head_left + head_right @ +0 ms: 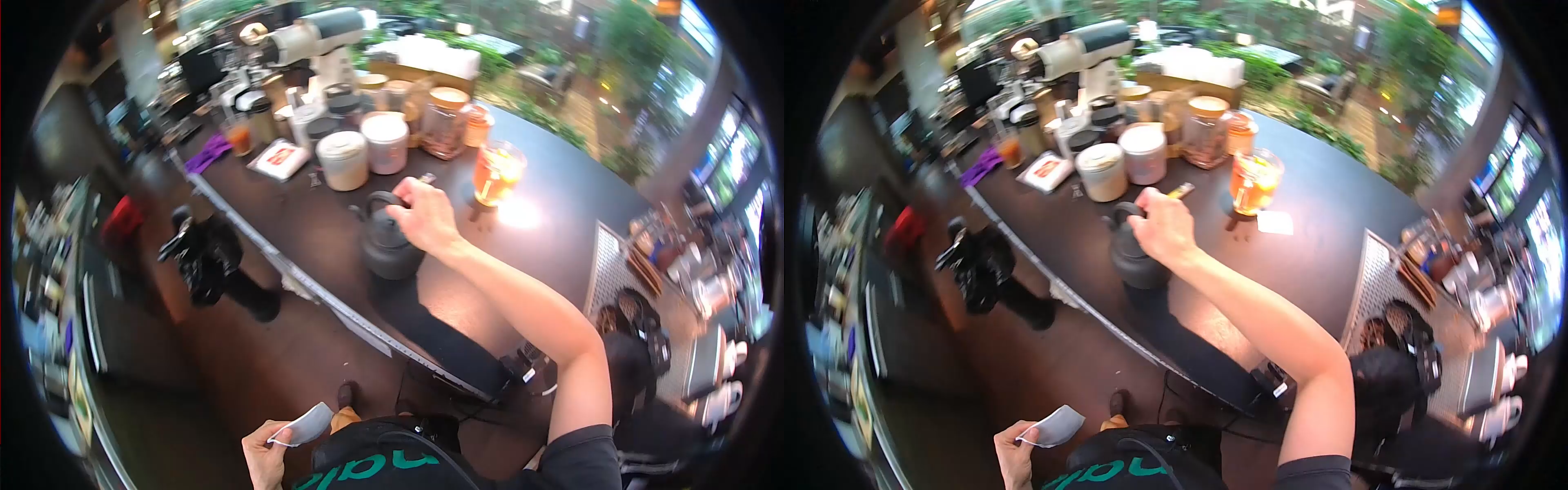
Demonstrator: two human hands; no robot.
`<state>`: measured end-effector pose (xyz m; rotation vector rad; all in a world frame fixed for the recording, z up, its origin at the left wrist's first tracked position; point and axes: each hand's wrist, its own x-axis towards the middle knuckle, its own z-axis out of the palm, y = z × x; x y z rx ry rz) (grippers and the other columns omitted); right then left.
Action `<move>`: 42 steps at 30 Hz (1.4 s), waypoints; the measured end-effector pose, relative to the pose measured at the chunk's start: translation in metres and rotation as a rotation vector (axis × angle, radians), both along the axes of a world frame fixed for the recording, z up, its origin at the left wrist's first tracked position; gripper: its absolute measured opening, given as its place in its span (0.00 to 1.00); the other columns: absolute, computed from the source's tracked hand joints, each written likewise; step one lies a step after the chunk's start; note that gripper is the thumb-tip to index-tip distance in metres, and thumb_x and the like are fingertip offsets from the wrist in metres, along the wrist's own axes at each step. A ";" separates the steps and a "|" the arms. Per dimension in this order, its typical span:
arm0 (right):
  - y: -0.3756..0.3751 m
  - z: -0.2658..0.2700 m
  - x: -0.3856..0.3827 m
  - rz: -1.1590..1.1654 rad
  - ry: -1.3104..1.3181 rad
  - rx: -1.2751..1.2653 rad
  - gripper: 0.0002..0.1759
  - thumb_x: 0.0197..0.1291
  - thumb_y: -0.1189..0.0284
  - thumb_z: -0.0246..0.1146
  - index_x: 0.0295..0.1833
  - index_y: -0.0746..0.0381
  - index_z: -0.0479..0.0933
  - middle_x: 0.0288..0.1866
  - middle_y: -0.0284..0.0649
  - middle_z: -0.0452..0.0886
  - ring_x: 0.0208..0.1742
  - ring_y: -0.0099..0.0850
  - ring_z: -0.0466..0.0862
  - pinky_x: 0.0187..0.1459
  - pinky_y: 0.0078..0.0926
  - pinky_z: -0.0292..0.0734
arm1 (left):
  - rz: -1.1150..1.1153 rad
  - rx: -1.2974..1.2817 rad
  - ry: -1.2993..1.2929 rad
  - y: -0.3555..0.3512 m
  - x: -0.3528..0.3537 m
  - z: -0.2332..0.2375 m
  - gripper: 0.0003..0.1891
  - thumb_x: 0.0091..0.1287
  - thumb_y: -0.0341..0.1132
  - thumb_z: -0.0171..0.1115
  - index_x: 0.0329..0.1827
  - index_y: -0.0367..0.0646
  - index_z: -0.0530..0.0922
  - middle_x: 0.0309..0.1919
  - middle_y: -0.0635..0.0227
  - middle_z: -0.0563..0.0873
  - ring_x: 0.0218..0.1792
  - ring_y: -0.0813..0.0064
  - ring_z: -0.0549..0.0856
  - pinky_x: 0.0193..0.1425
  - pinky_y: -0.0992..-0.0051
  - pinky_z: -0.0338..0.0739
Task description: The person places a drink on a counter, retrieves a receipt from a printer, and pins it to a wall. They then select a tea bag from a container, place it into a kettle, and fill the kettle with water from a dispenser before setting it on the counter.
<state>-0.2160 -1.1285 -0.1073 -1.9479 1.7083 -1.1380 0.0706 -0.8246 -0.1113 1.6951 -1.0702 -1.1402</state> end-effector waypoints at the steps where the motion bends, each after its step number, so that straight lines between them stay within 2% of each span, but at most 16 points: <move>1: 0.001 0.000 0.003 -0.039 0.020 -0.042 0.13 0.49 0.66 0.68 0.38 0.61 0.77 0.35 0.48 0.83 0.41 0.47 0.83 0.44 0.43 0.76 | -0.063 -0.004 -0.006 -0.017 0.009 -0.001 0.08 0.66 0.30 0.62 0.40 0.32 0.83 0.32 0.70 0.85 0.37 0.81 0.80 0.46 0.78 0.73; 6: 0.009 0.014 0.011 -0.119 0.046 -0.027 0.13 0.49 0.66 0.69 0.39 0.59 0.77 0.34 0.47 0.83 0.42 0.47 0.83 0.45 0.43 0.76 | -0.347 -0.041 0.074 -0.090 0.044 -0.010 0.08 0.66 0.30 0.63 0.40 0.32 0.83 0.31 0.71 0.85 0.36 0.82 0.79 0.44 0.80 0.73; 7: 0.012 0.016 0.009 -0.105 0.071 0.074 0.17 0.50 0.65 0.69 0.43 0.60 0.75 0.40 0.48 0.82 0.46 0.47 0.81 0.46 0.43 0.76 | -0.398 -0.038 0.090 -0.102 0.050 -0.013 0.08 0.66 0.30 0.63 0.40 0.32 0.83 0.31 0.72 0.85 0.36 0.82 0.79 0.43 0.80 0.73; 11: 0.083 0.034 0.022 -0.224 0.289 -0.253 0.29 0.53 0.62 0.68 0.57 0.63 0.69 0.48 0.46 0.76 0.51 0.47 0.77 0.51 0.42 0.75 | -0.585 0.054 0.111 -0.140 0.046 -0.009 0.07 0.66 0.29 0.62 0.40 0.32 0.83 0.31 0.72 0.85 0.34 0.83 0.79 0.41 0.81 0.73; 16: 0.201 0.030 0.043 -0.145 0.075 -0.170 0.18 0.55 0.63 0.67 0.48 0.61 0.75 0.44 0.43 0.79 0.45 0.44 0.80 0.45 0.37 0.78 | -1.014 -0.076 0.052 -0.152 0.000 -0.024 0.06 0.64 0.29 0.63 0.38 0.34 0.83 0.29 0.66 0.85 0.33 0.79 0.81 0.39 0.79 0.75; 19: 0.227 0.025 0.052 -0.027 -0.038 -0.122 0.13 0.57 0.64 0.65 0.43 0.60 0.78 0.39 0.39 0.80 0.43 0.39 0.80 0.43 0.34 0.78 | -1.417 -0.554 -0.141 -0.140 -0.061 -0.016 0.04 0.62 0.28 0.62 0.34 0.37 0.82 0.28 0.57 0.84 0.30 0.70 0.85 0.35 0.75 0.77; 22: 0.209 0.026 0.078 0.237 0.172 -0.129 0.15 0.61 0.58 0.60 0.40 0.60 0.77 0.39 0.38 0.78 0.46 0.36 0.75 0.47 0.33 0.73 | -1.655 -0.680 -0.120 -0.119 -0.114 -0.017 0.04 0.62 0.28 0.62 0.36 0.37 0.82 0.28 0.57 0.85 0.30 0.70 0.85 0.35 0.74 0.77; 24: 0.188 0.017 0.104 0.474 0.046 -0.002 0.18 0.64 0.56 0.56 0.40 0.60 0.78 0.39 0.38 0.78 0.46 0.37 0.73 0.48 0.35 0.69 | -1.765 -0.672 -0.108 -0.103 -0.143 -0.022 0.04 0.62 0.29 0.62 0.36 0.38 0.82 0.28 0.58 0.85 0.30 0.70 0.85 0.35 0.74 0.77; 25: 0.181 0.012 0.118 0.506 -0.102 -0.004 0.23 0.61 0.54 0.53 0.27 0.61 0.81 0.31 0.40 0.80 0.43 0.39 0.73 0.45 0.38 0.70 | -1.812 -0.659 -0.103 -0.096 -0.156 -0.026 0.04 0.62 0.29 0.62 0.37 0.38 0.82 0.28 0.58 0.85 0.30 0.70 0.85 0.36 0.74 0.77; 26: 0.174 0.017 0.126 0.625 -0.017 0.136 0.27 0.62 0.52 0.50 0.27 0.63 0.80 0.33 0.44 0.82 0.44 0.45 0.76 0.45 0.44 0.71 | -1.863 -0.636 -0.090 -0.089 -0.169 -0.030 0.05 0.62 0.29 0.62 0.37 0.38 0.83 0.28 0.58 0.85 0.30 0.70 0.85 0.36 0.74 0.77; 28: 0.174 0.016 0.142 0.786 -0.119 0.418 0.31 0.63 0.50 0.47 0.28 0.66 0.80 0.35 0.51 0.82 0.43 0.50 0.78 0.45 0.48 0.71 | -1.935 -0.611 -0.072 -0.077 -0.191 -0.038 0.05 0.62 0.29 0.62 0.38 0.39 0.83 0.28 0.58 0.85 0.30 0.70 0.85 0.36 0.74 0.77; 30: 0.188 0.058 0.133 1.009 -0.011 0.464 0.31 0.62 0.44 0.51 0.31 0.62 0.83 0.30 0.44 0.84 0.36 0.42 0.82 0.41 0.38 0.74 | -1.980 -0.584 -0.052 -0.069 -0.202 -0.045 0.05 0.62 0.30 0.63 0.38 0.39 0.83 0.28 0.59 0.85 0.30 0.70 0.85 0.36 0.73 0.77; 34: 0.195 0.051 0.160 1.045 -0.509 0.431 0.39 0.61 0.35 0.49 0.28 0.62 0.84 0.28 0.48 0.84 0.36 0.36 0.83 0.41 0.34 0.74 | -2.030 -0.520 -0.004 -0.063 -0.214 -0.059 0.06 0.62 0.30 0.63 0.40 0.40 0.83 0.29 0.59 0.86 0.30 0.70 0.85 0.37 0.73 0.78; 35: 0.195 0.069 0.155 1.119 -0.377 0.436 0.30 0.67 0.49 0.52 0.34 0.66 0.82 0.27 0.46 0.82 0.32 0.33 0.81 0.37 0.28 0.73 | -2.029 -0.505 0.009 -0.062 -0.214 -0.063 0.07 0.62 0.30 0.63 0.40 0.40 0.83 0.29 0.60 0.86 0.30 0.70 0.85 0.37 0.73 0.78; 41: 0.178 0.035 0.121 1.211 -0.171 0.550 0.36 0.67 0.51 0.39 0.30 0.73 0.79 0.34 0.59 0.80 0.41 0.56 0.76 0.46 0.46 0.70 | -2.029 -0.436 0.045 -0.062 -0.212 -0.079 0.08 0.61 0.31 0.63 0.42 0.42 0.83 0.29 0.61 0.86 0.30 0.69 0.85 0.37 0.72 0.78; 42: 0.183 0.020 0.111 1.161 -0.299 0.431 0.36 0.69 0.51 0.40 0.21 0.71 0.74 0.23 0.57 0.75 0.30 0.55 0.73 0.40 0.45 0.68 | -2.028 -0.425 0.047 -0.062 -0.211 -0.081 0.08 0.61 0.31 0.64 0.43 0.42 0.84 0.29 0.61 0.86 0.30 0.69 0.85 0.37 0.72 0.78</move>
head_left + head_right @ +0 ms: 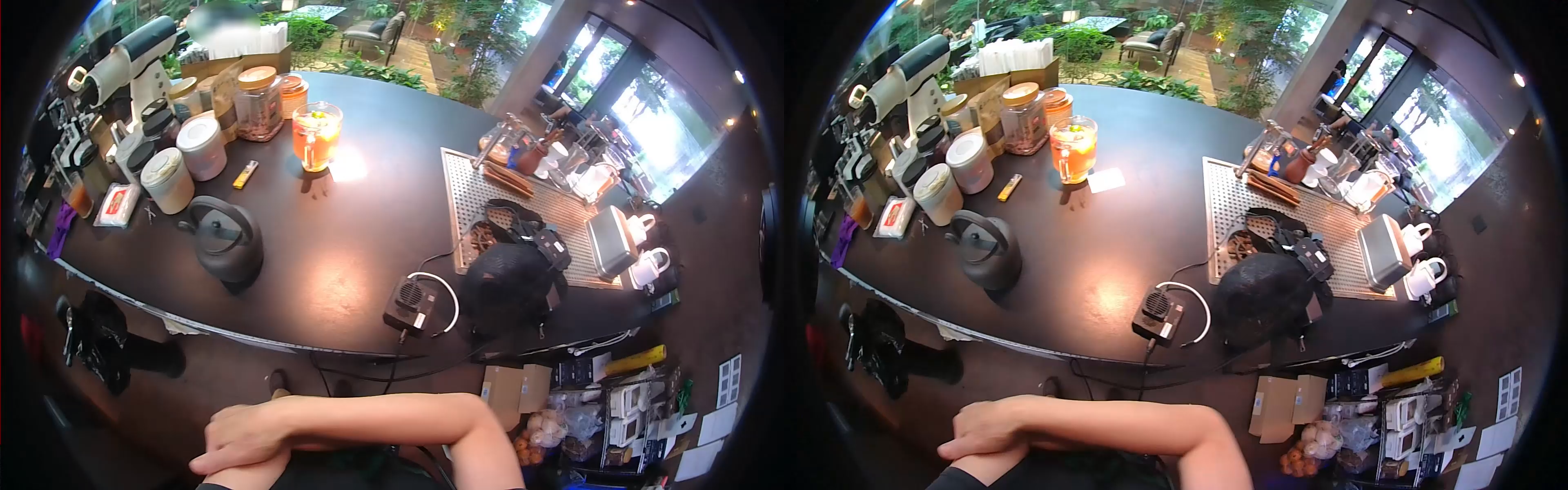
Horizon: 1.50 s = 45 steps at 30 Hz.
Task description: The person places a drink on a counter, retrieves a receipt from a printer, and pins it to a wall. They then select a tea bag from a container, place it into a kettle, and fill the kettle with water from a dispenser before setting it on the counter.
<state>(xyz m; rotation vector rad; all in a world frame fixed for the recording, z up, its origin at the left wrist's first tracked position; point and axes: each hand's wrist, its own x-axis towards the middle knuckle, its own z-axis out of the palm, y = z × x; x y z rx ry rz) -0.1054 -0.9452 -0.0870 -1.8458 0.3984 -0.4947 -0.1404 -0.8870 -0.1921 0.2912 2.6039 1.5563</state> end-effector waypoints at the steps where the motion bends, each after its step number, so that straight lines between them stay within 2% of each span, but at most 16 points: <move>1: 0.005 -0.004 -0.009 -0.060 -0.021 0.053 0.33 0.69 0.53 0.43 0.25 0.69 0.75 0.26 0.56 0.76 0.31 0.52 0.74 0.39 0.45 0.68 | 0.001 0.002 -0.009 -0.001 -0.001 -0.002 0.09 0.61 0.31 0.64 0.43 0.42 0.84 0.29 0.61 0.86 0.30 0.69 0.85 0.38 0.72 0.78; 5: 0.037 -0.012 -0.038 -0.500 -0.182 -0.219 0.20 0.68 0.58 0.52 0.39 0.63 0.79 0.34 0.47 0.80 0.34 0.44 0.78 0.39 0.40 0.71 | -0.008 0.020 -0.025 -0.005 -0.010 -0.011 0.10 0.61 0.32 0.64 0.44 0.43 0.84 0.29 0.62 0.87 0.30 0.69 0.85 0.38 0.72 0.78; 7: 0.063 0.014 -0.089 -0.476 0.114 -0.123 0.16 0.67 0.60 0.55 0.44 0.62 0.79 0.37 0.43 0.81 0.37 0.40 0.80 0.40 0.36 0.73 | -0.009 0.030 -0.034 -0.007 -0.016 -0.014 0.10 0.61 0.32 0.64 0.45 0.44 0.84 0.29 0.62 0.87 0.30 0.69 0.85 0.38 0.71 0.78; 8: 0.086 0.005 -0.110 -0.581 -0.105 -0.010 0.15 0.66 0.64 0.56 0.47 0.63 0.80 0.39 0.42 0.82 0.38 0.39 0.80 0.43 0.32 0.75 | -0.004 0.033 -0.040 -0.011 -0.019 -0.015 0.11 0.61 0.32 0.64 0.46 0.44 0.84 0.29 0.62 0.87 0.30 0.69 0.85 0.38 0.71 0.78; 11: 0.160 -0.018 -0.149 -1.195 -0.218 0.152 0.18 0.64 0.65 0.59 0.48 0.71 0.79 0.44 0.49 0.83 0.45 0.37 0.83 0.48 0.31 0.77 | 0.057 0.158 -0.105 -0.027 -0.009 -0.003 0.11 0.61 0.33 0.65 0.47 0.45 0.84 0.29 0.63 0.87 0.30 0.69 0.85 0.39 0.71 0.78; 13: 0.170 -0.042 -0.141 -1.553 -0.093 0.022 0.22 0.55 0.64 0.69 0.52 0.65 0.78 0.51 0.44 0.81 0.51 0.33 0.81 0.52 0.29 0.75 | 0.110 0.297 -0.192 -0.045 0.002 0.018 0.10 0.60 0.34 0.65 0.44 0.45 0.85 0.31 0.59 0.87 0.30 0.66 0.86 0.38 0.70 0.79; 16: 0.178 -0.074 -0.120 -1.507 -0.161 0.261 0.29 0.48 0.68 0.75 0.56 0.63 0.76 0.51 0.42 0.82 0.51 0.30 0.81 0.53 0.26 0.75 | 0.282 0.303 -0.140 -0.055 0.015 0.046 0.11 0.60 0.35 0.67 0.43 0.41 0.85 0.31 0.58 0.87 0.28 0.71 0.85 0.37 0.74 0.78; 21: 0.171 -0.083 -0.118 -1.706 -0.341 0.480 0.06 0.53 0.78 0.70 0.36 0.65 0.80 0.30 0.30 0.82 0.33 0.16 0.77 0.37 0.15 0.73 | 0.587 0.355 -0.192 -0.068 0.026 0.068 0.06 0.59 0.28 0.68 0.37 0.36 0.85 0.28 0.65 0.88 0.31 0.83 0.84 0.37 0.79 0.78; 27: 0.162 -0.079 -0.126 -1.726 -0.385 0.401 0.05 0.54 0.79 0.69 0.36 0.66 0.80 0.30 0.31 0.82 0.32 0.17 0.77 0.37 0.17 0.73 | 0.741 0.207 -0.139 -0.088 0.054 0.066 0.06 0.59 0.30 0.69 0.35 0.37 0.85 0.22 0.67 0.85 0.24 0.84 0.82 0.29 0.80 0.75; 29: 0.162 -0.085 -0.129 -1.626 -0.218 0.319 0.06 0.53 0.78 0.70 0.35 0.66 0.80 0.28 0.31 0.81 0.30 0.18 0.76 0.35 0.19 0.72 | 0.832 0.289 -0.128 -0.087 0.062 0.061 0.07 0.61 0.31 0.67 0.39 0.38 0.85 0.24 0.68 0.85 0.22 0.84 0.81 0.27 0.80 0.75; 31: 0.153 -0.079 -0.127 -1.558 0.042 0.016 0.05 0.53 0.75 0.69 0.33 0.63 0.80 0.27 0.38 0.78 0.28 0.30 0.79 0.32 0.24 0.73 | 0.916 0.464 -0.153 -0.087 0.065 0.066 0.10 0.64 0.29 0.63 0.47 0.40 0.84 0.33 0.68 0.86 0.22 0.84 0.81 0.25 0.82 0.75; 32: 0.148 -0.080 -0.125 -1.516 0.109 -0.124 0.06 0.52 0.75 0.70 0.33 0.63 0.80 0.27 0.39 0.78 0.27 0.32 0.79 0.31 0.25 0.73 | 0.861 0.535 -0.144 -0.087 0.065 0.063 0.16 0.65 0.28 0.61 0.56 0.42 0.79 0.41 0.67 0.85 0.22 0.84 0.81 0.23 0.84 0.75; 34: 0.140 -0.077 -0.120 -1.422 0.239 -0.341 0.06 0.51 0.72 0.70 0.33 0.61 0.80 0.27 0.38 0.78 0.28 0.35 0.79 0.30 0.28 0.74 | 0.733 0.564 -0.263 -0.082 0.063 0.067 0.19 0.65 0.31 0.62 0.59 0.43 0.77 0.42 0.66 0.85 0.24 0.82 0.83 0.25 0.81 0.76; 38: 0.133 -0.073 -0.113 -1.392 0.329 -0.453 0.05 0.54 0.70 0.66 0.35 0.58 0.78 0.29 0.36 0.77 0.32 0.35 0.79 0.33 0.31 0.75 | 0.407 -0.126 -0.213 -0.085 0.070 0.064 0.20 0.61 0.44 0.67 0.52 0.42 0.80 0.34 0.58 0.87 0.36 0.63 0.87 0.44 0.68 0.79; 41: 0.133 -0.068 -0.111 -1.426 0.339 -0.447 0.06 0.54 0.69 0.68 0.34 0.58 0.79 0.27 0.35 0.77 0.30 0.34 0.79 0.31 0.29 0.75 | 0.403 -0.229 -0.099 -0.087 0.078 0.065 0.09 0.61 0.37 0.69 0.36 0.40 0.85 0.21 0.60 0.84 0.23 0.69 0.84 0.31 0.73 0.77; 45: 0.135 -0.055 -0.104 -1.415 0.322 -0.392 0.07 0.54 0.69 0.69 0.35 0.59 0.79 0.30 0.35 0.78 0.31 0.33 0.79 0.31 0.28 0.75 | 0.362 -0.211 -0.081 -0.091 0.082 0.083 0.05 0.62 0.30 0.61 0.32 0.38 0.81 0.25 0.57 0.83 0.26 0.66 0.85 0.30 0.71 0.76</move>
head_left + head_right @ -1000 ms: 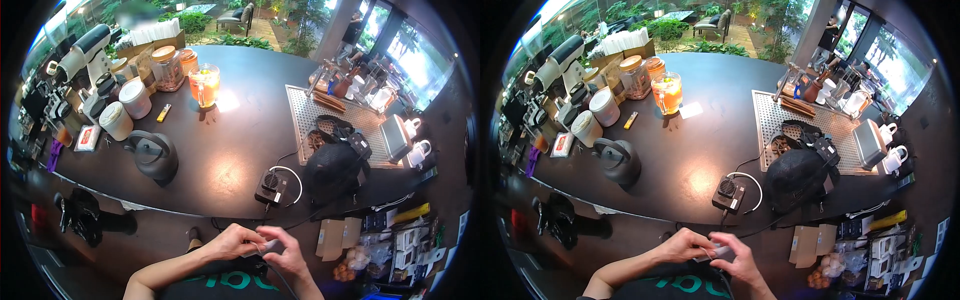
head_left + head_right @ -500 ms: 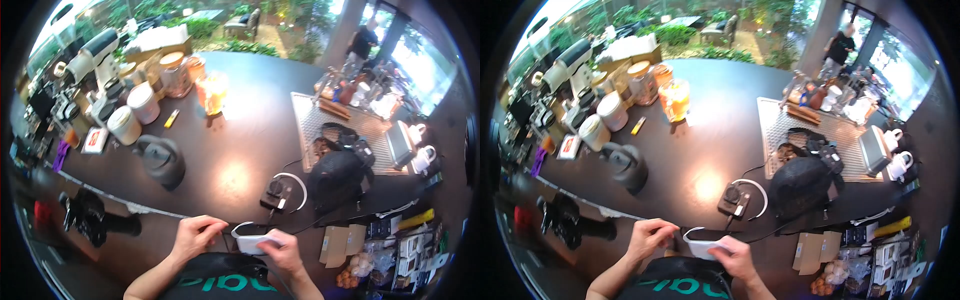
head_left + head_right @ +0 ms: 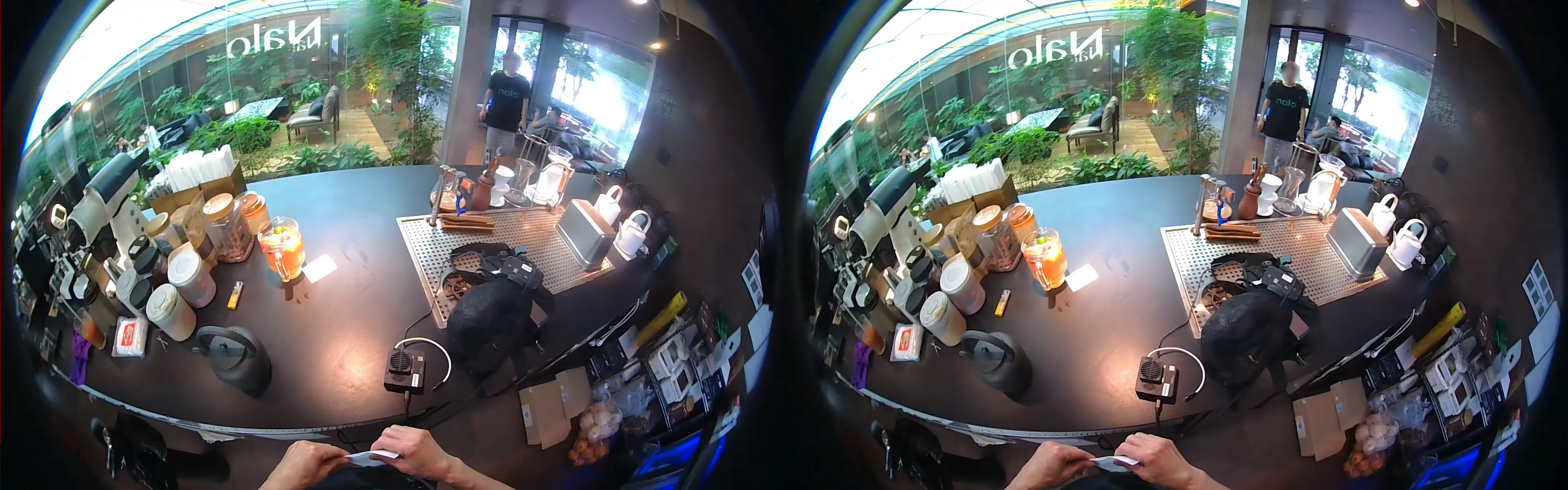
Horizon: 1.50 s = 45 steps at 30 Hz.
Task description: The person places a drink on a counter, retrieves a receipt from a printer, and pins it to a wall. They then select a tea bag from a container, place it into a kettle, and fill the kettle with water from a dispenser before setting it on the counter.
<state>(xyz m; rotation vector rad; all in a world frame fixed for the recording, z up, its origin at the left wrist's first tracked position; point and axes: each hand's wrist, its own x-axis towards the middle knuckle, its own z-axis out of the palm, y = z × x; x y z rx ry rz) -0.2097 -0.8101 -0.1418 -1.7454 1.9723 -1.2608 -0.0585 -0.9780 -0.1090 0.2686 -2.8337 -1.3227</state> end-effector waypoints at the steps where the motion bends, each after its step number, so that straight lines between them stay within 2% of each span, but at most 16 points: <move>1: 0.002 -0.002 -0.001 0.009 -0.043 0.011 0.08 0.54 0.68 0.69 0.36 0.59 0.79 0.31 0.35 0.79 0.32 0.33 0.80 0.32 0.27 0.75 | 0.025 0.023 0.016 -0.001 0.003 -0.001 0.06 0.63 0.31 0.61 0.31 0.38 0.81 0.24 0.58 0.83 0.25 0.66 0.85 0.29 0.71 0.75; 5: 0.002 0.009 -0.003 0.126 -0.218 0.072 0.17 0.54 0.63 0.69 0.47 0.59 0.79 0.39 0.38 0.80 0.39 0.34 0.80 0.39 0.27 0.76 | 0.042 0.070 -0.002 0.001 0.002 0.016 0.06 0.63 0.33 0.61 0.32 0.39 0.81 0.23 0.57 0.83 0.23 0.63 0.84 0.28 0.69 0.75; 9: -0.012 0.032 0.003 0.162 0.098 0.014 0.33 0.55 0.58 0.68 0.63 0.60 0.69 0.45 0.40 0.79 0.49 0.36 0.78 0.55 0.35 0.71 | -0.073 -0.035 0.071 0.009 -0.004 0.014 0.06 0.61 0.33 0.63 0.34 0.40 0.82 0.25 0.54 0.83 0.26 0.57 0.84 0.31 0.66 0.75; 12: -0.018 0.012 0.008 0.223 0.225 0.092 0.33 0.54 0.59 0.68 0.64 0.59 0.69 0.44 0.38 0.79 0.47 0.35 0.79 0.55 0.36 0.71 | -0.022 -0.006 0.055 0.016 -0.008 0.018 0.06 0.60 0.33 0.63 0.35 0.42 0.83 0.26 0.53 0.83 0.28 0.53 0.83 0.32 0.65 0.75; 19: -0.024 0.010 0.009 0.148 0.215 0.008 0.09 0.53 0.67 0.67 0.33 0.59 0.75 0.29 0.34 0.73 0.36 0.33 0.77 0.47 0.31 0.72 | 0.110 -0.106 0.104 0.012 -0.001 0.021 0.09 0.60 0.40 0.66 0.31 0.44 0.84 0.22 0.60 0.84 0.24 0.63 0.84 0.29 0.69 0.76; 22: -0.028 0.016 0.007 0.182 0.164 -0.149 0.08 0.53 0.68 0.66 0.32 0.59 0.75 0.28 0.33 0.72 0.34 0.33 0.76 0.45 0.30 0.72 | 0.089 -0.130 0.080 0.009 0.002 0.029 0.08 0.60 0.39 0.66 0.32 0.44 0.84 0.22 0.59 0.83 0.24 0.61 0.84 0.29 0.68 0.75; 27: -0.022 0.003 -0.001 0.161 0.226 -0.022 0.10 0.54 0.66 0.66 0.30 0.58 0.73 0.27 0.34 0.73 0.36 0.33 0.77 0.47 0.32 0.72 | 0.096 0.011 0.165 -0.002 0.006 0.043 0.09 0.60 0.37 0.66 0.30 0.39 0.82 0.21 0.56 0.81 0.23 0.62 0.83 0.28 0.69 0.73; 30: -0.011 0.003 -0.011 0.177 0.244 0.040 0.10 0.53 0.67 0.66 0.31 0.58 0.71 0.29 0.34 0.73 0.37 0.33 0.78 0.47 0.32 0.73 | 0.140 0.079 -0.038 -0.013 0.015 0.059 0.08 0.59 0.36 0.67 0.30 0.40 0.82 0.19 0.57 0.80 0.23 0.70 0.83 0.28 0.71 0.72; 31: -0.010 0.003 -0.012 0.193 0.230 0.060 0.10 0.53 0.67 0.66 0.31 0.58 0.71 0.29 0.34 0.73 0.37 0.33 0.78 0.46 0.32 0.73 | 0.106 0.031 -0.313 -0.018 0.016 0.060 0.11 0.56 0.34 0.70 0.40 0.40 0.83 0.32 0.55 0.84 0.35 0.74 0.85 0.36 0.74 0.76; 32: -0.009 0.003 -0.011 0.203 0.215 0.081 0.10 0.53 0.68 0.66 0.32 0.58 0.71 0.29 0.34 0.73 0.37 0.33 0.78 0.46 0.32 0.72 | 0.170 0.168 -0.109 -0.017 0.024 0.035 0.10 0.61 0.36 0.68 0.28 0.38 0.85 0.14 0.66 0.81 0.17 0.78 0.79 0.23 0.78 0.72; 36: -0.010 0.004 -0.004 0.130 -0.095 0.095 0.10 0.56 0.67 0.65 0.31 0.60 0.74 0.26 0.36 0.73 0.32 0.37 0.77 0.38 0.33 0.71 | 0.299 0.417 -0.109 -0.025 0.022 0.028 0.11 0.62 0.32 0.67 0.24 0.35 0.84 0.10 0.72 0.77 0.14 0.84 0.75 0.20 0.82 0.67; 39: -0.016 0.003 0.000 0.093 -0.170 0.007 0.09 0.55 0.68 0.66 0.31 0.61 0.75 0.25 0.38 0.74 0.31 0.38 0.77 0.36 0.34 0.71 | 0.283 0.012 -0.072 -0.031 0.022 0.029 0.05 0.58 0.29 0.69 0.34 0.37 0.84 0.29 0.61 0.84 0.22 0.77 0.81 0.26 0.79 0.74; 41: -0.019 -0.001 0.002 0.091 -0.104 -0.003 0.08 0.53 0.70 0.66 0.32 0.61 0.74 0.27 0.38 0.74 0.32 0.38 0.77 0.36 0.35 0.72 | 0.383 -0.413 0.149 -0.022 0.018 0.049 0.11 0.56 0.28 0.70 0.41 0.38 0.84 0.42 0.56 0.84 0.29 0.71 0.84 0.33 0.76 0.78; 42: -0.021 -0.002 0.002 0.093 -0.033 0.003 0.08 0.52 0.71 0.66 0.33 0.61 0.74 0.28 0.39 0.74 0.32 0.38 0.77 0.36 0.35 0.72 | 0.475 -0.351 0.149 -0.017 0.021 0.060 0.19 0.54 0.29 0.71 0.50 0.41 0.81 0.55 0.52 0.78 0.40 0.61 0.85 0.43 0.69 0.81; 43: -0.023 -0.003 0.003 0.096 0.037 0.009 0.08 0.51 0.71 0.66 0.33 0.61 0.73 0.29 0.39 0.74 0.33 0.38 0.77 0.36 0.35 0.73 | 0.473 -0.442 0.372 -0.013 0.015 0.069 0.16 0.58 0.32 0.68 0.50 0.45 0.81 0.37 0.57 0.80 0.31 0.61 0.84 0.36 0.68 0.79; 45: -0.030 -0.007 0.006 0.129 0.067 -0.004 0.09 0.50 0.72 0.66 0.34 0.61 0.72 0.30 0.39 0.74 0.34 0.39 0.78 0.36 0.36 0.73 | 0.367 -0.327 0.584 0.006 0.002 0.089 0.17 0.57 0.33 0.69 0.50 0.44 0.81 0.35 0.58 0.82 0.36 0.65 0.83 0.38 0.71 0.78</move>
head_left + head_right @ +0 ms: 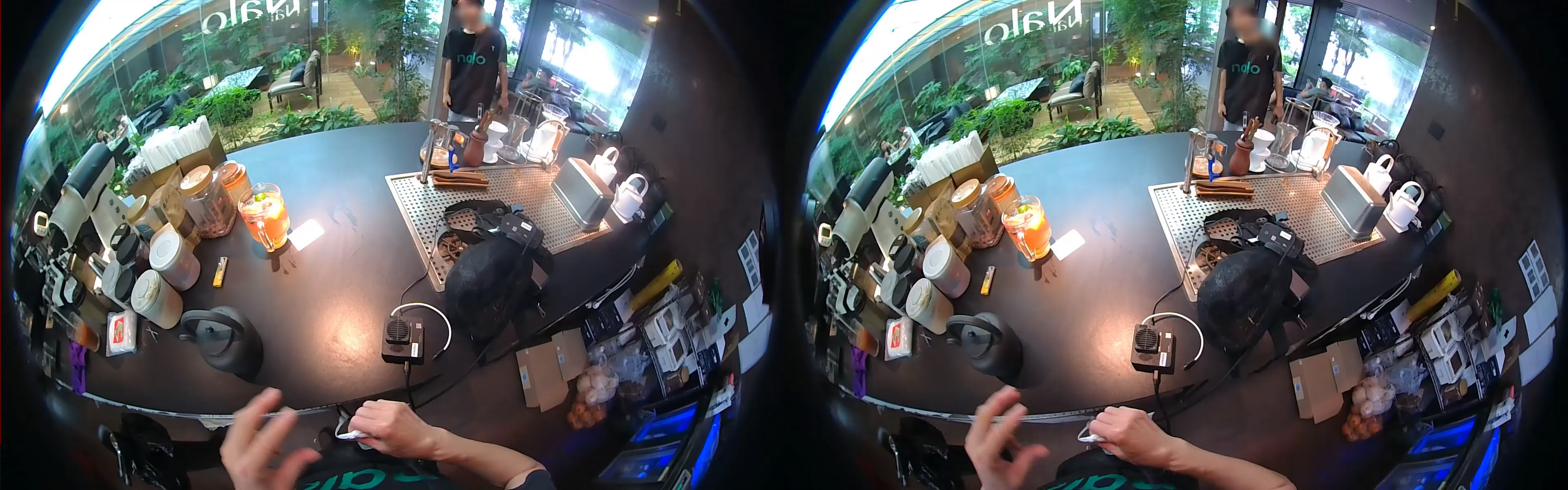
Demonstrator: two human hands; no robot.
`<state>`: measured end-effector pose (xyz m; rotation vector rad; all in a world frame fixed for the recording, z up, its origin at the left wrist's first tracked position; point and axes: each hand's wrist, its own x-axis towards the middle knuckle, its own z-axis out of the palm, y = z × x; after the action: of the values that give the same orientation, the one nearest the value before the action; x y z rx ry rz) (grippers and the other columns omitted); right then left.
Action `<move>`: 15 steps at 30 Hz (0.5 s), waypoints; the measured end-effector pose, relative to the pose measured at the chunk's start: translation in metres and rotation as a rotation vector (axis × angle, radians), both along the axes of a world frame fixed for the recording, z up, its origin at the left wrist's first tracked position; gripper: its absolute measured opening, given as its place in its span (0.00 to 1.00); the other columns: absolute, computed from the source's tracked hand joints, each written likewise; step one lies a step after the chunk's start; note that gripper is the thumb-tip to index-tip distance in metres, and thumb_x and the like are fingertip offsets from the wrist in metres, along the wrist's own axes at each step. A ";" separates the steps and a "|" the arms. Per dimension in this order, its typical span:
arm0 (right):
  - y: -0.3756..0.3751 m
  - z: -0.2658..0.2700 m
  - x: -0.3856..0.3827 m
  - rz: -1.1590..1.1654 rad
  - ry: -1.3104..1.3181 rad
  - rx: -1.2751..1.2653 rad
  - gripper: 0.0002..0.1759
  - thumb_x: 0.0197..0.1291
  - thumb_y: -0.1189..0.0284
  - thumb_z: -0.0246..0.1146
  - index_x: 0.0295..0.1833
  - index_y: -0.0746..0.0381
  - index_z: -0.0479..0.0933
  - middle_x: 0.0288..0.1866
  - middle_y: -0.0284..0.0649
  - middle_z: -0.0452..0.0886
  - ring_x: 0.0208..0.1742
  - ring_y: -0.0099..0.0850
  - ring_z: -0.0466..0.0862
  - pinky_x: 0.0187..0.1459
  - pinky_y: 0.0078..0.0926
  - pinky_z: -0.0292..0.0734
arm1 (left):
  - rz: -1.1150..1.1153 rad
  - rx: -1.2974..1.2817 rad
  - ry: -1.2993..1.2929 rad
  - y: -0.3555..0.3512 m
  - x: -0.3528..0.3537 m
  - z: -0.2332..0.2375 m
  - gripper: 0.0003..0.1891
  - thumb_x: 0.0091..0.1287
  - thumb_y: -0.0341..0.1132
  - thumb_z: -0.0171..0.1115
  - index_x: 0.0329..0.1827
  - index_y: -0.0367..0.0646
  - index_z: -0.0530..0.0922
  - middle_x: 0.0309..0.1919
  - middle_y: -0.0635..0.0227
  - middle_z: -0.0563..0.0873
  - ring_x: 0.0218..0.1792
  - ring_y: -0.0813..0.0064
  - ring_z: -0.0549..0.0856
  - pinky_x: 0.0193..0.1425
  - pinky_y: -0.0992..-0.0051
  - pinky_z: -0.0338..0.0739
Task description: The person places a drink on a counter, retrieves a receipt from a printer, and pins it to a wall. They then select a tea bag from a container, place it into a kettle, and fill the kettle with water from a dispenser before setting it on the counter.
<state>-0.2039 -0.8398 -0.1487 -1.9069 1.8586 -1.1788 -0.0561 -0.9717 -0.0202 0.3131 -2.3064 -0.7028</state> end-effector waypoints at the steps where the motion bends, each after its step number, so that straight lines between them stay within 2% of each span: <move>1: -0.003 -0.001 0.002 0.020 0.014 -0.007 0.10 0.49 0.73 0.66 0.35 0.61 0.72 0.30 0.39 0.74 0.34 0.39 0.78 0.36 0.36 0.74 | -0.153 0.164 -0.009 0.009 -0.001 0.007 0.20 0.52 0.31 0.72 0.50 0.39 0.81 0.50 0.53 0.82 0.50 0.69 0.82 0.46 0.75 0.78; 2: -0.006 0.002 0.003 0.024 0.023 -0.019 0.10 0.49 0.73 0.65 0.35 0.61 0.71 0.30 0.40 0.74 0.34 0.39 0.78 0.36 0.36 0.74 | -0.293 0.130 -0.196 0.008 -0.002 0.000 0.30 0.48 0.29 0.75 0.57 0.39 0.77 0.64 0.55 0.72 0.63 0.63 0.74 0.55 0.74 0.76; 3: -0.007 0.002 0.003 0.002 0.015 -0.050 0.10 0.49 0.73 0.65 0.34 0.61 0.71 0.30 0.41 0.74 0.34 0.39 0.78 0.36 0.36 0.74 | -0.234 0.076 -0.167 0.019 -0.016 -0.002 0.19 0.56 0.30 0.70 0.51 0.37 0.80 0.49 0.54 0.82 0.49 0.71 0.82 0.45 0.77 0.77; 5: -0.008 0.001 0.004 -0.041 -0.008 -0.110 0.10 0.49 0.72 0.65 0.34 0.61 0.70 0.29 0.42 0.73 0.34 0.40 0.78 0.35 0.36 0.74 | -0.244 0.185 -0.307 0.015 -0.018 -0.057 0.20 0.55 0.31 0.71 0.52 0.43 0.80 0.54 0.51 0.80 0.43 0.57 0.85 0.45 0.64 0.80; 6: -0.005 0.007 -0.001 0.004 0.008 -0.073 0.10 0.49 0.72 0.65 0.34 0.61 0.70 0.29 0.43 0.73 0.33 0.40 0.77 0.35 0.36 0.74 | -0.212 0.335 -0.381 0.014 -0.015 -0.066 0.18 0.58 0.32 0.68 0.53 0.46 0.80 0.45 0.50 0.83 0.40 0.55 0.85 0.42 0.63 0.79; 9: 0.002 0.009 -0.006 -0.018 0.025 0.008 0.10 0.48 0.72 0.66 0.32 0.61 0.71 0.29 0.40 0.73 0.32 0.39 0.77 0.32 0.35 0.73 | -0.264 0.324 -0.582 0.008 -0.003 -0.090 0.11 0.63 0.35 0.63 0.48 0.47 0.81 0.22 0.58 0.83 0.24 0.53 0.82 0.30 0.63 0.77; 10: 0.003 0.008 -0.006 0.004 -0.037 0.000 0.10 0.48 0.72 0.67 0.31 0.61 0.71 0.28 0.39 0.73 0.32 0.38 0.76 0.32 0.35 0.73 | -0.271 0.312 -0.627 0.008 0.000 -0.089 0.08 0.66 0.38 0.59 0.44 0.47 0.81 0.23 0.55 0.82 0.25 0.51 0.81 0.28 0.60 0.75; 13: 0.007 0.004 -0.005 -0.011 -0.073 0.030 0.08 0.46 0.75 0.68 0.32 0.60 0.76 0.27 0.37 0.75 0.30 0.36 0.77 0.31 0.32 0.74 | -0.278 0.246 -0.756 0.006 0.003 -0.088 0.09 0.68 0.40 0.56 0.40 0.45 0.80 0.21 0.56 0.80 0.24 0.52 0.81 0.26 0.59 0.73; 15: 0.010 -0.002 -0.006 -0.012 -0.110 0.049 0.08 0.46 0.75 0.68 0.32 0.60 0.76 0.27 0.37 0.75 0.30 0.36 0.77 0.31 0.32 0.73 | -0.319 0.342 -0.724 0.006 0.008 -0.090 0.11 0.70 0.41 0.54 0.39 0.45 0.80 0.19 0.56 0.79 0.22 0.53 0.80 0.25 0.61 0.72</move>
<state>-0.2096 -0.8293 -0.1504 -1.7706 1.8268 -1.2046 -0.0484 -0.9660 -0.1097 0.4078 -2.9490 -1.3219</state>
